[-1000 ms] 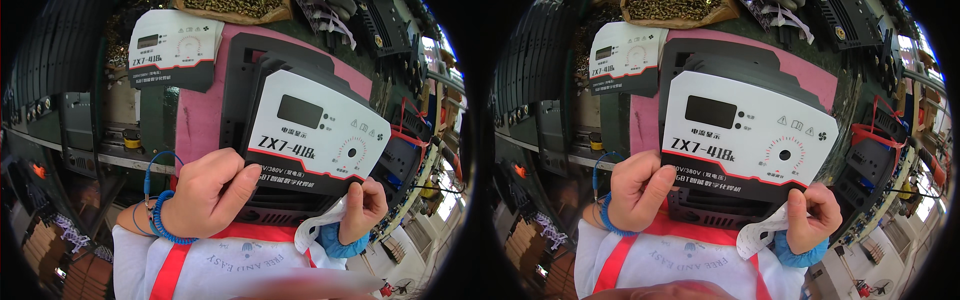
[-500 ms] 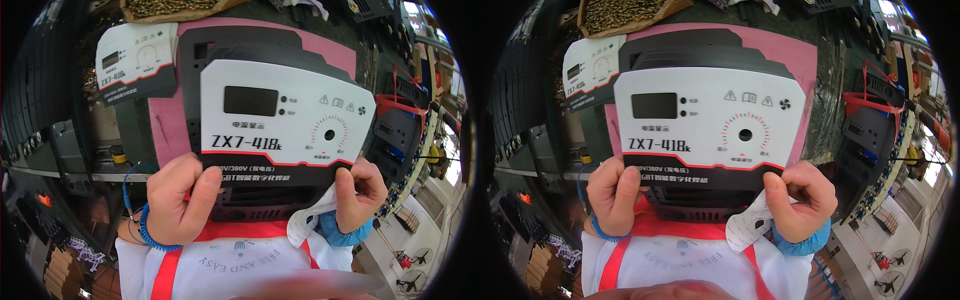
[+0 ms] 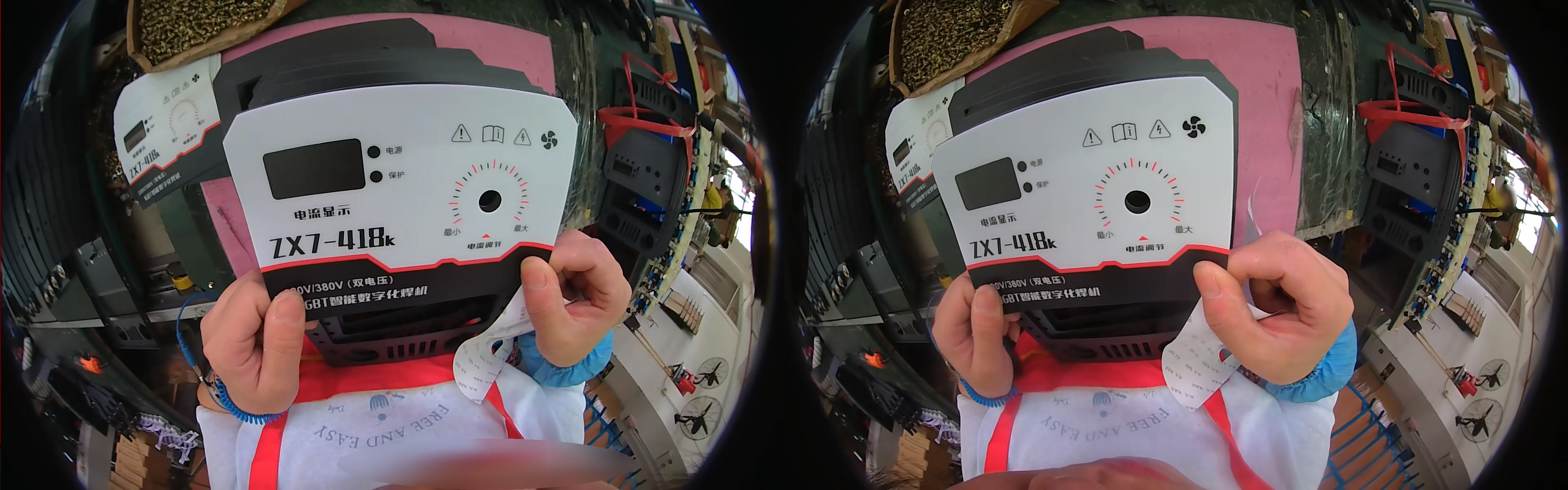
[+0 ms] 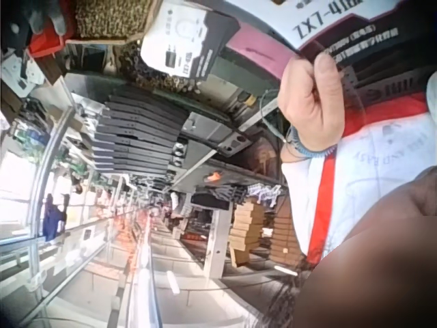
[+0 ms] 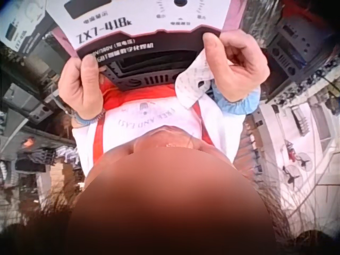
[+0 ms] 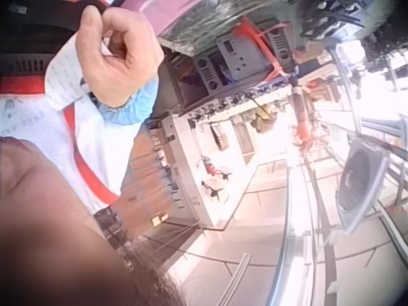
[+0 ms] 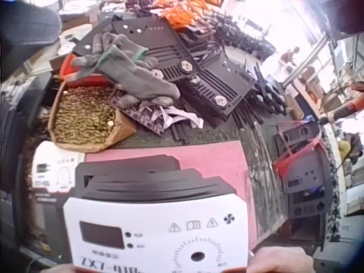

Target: Apply adhesive labels/panels to plastic welding machine front casings.

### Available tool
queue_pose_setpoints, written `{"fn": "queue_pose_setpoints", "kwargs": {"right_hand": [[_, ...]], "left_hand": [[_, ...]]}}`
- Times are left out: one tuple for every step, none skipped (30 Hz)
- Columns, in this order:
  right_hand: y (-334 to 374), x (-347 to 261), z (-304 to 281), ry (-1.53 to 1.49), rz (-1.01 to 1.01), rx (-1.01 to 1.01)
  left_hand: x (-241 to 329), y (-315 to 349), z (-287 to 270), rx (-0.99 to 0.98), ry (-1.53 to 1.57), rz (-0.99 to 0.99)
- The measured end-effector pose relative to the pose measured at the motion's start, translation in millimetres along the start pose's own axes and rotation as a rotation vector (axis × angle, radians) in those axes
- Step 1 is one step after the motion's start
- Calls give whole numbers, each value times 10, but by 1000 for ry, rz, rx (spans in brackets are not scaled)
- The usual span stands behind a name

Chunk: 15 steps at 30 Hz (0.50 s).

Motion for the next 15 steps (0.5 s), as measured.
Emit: {"fn": "queue_pose_setpoints", "kwargs": {"right_hand": [[-1, -1, 7, 3, -5, -2], [-2, 4, 12, 1, -2, -1], [-2, 7, 19, 0, -4, -4], [-3, 6, 18, 1, -6, -7], [-3, 7, 16, 2, -3, -5], [-2, 6, 15, 3, -3, -5], [-4, 5, 16, 3, -3, -6], [-6, 3, 16, 3, 0, -5], [-9, -4, 17, 8, -6, -6], [-11, -10, 21, 13, -11, -8], [-15, -15, 22, 13, -9, -7], [-19, -20, 24, 19, -7, -11], [-22, -27, 24, 25, -5, -16], [-22, -30, 22, 25, -3, -16], [-21, -32, 22, 27, -3, -18]], "left_hand": [[-5, 4, -2, 0, -16, -1], [-11, 8, 0, -3, -18, -3], [-17, 13, 2, 5, -12, 0], [-17, 12, 4, 10, -5, 3], [-15, 12, 7, 6, -5, 2], [-12, 10, 7, 7, -5, -1], [-9, 10, 5, 9, -7, -5], [-8, 10, 6, 7, -8, -6], [-9, 10, 6, 10, -6, -10], [-13, 9, 4, 14, -3, -15], [-14, 8, 1, 12, -4, -16], [-16, 5, -3, 2, -6, -22], [-11, 5, -4, -7, -8, -28], [-1, 5, -3, -8, -9, -29], [9, 3, 0, -8, 6, -35]]}}
Point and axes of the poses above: each hand's wrist, its own y-axis away from the middle knuckle, its own z-axis out of the palm, x = y × z, the point moved 4 cm from there along -y, towards the middle knuckle, and after that the axes turned 5 degrees about x, right-handed, at the moved point
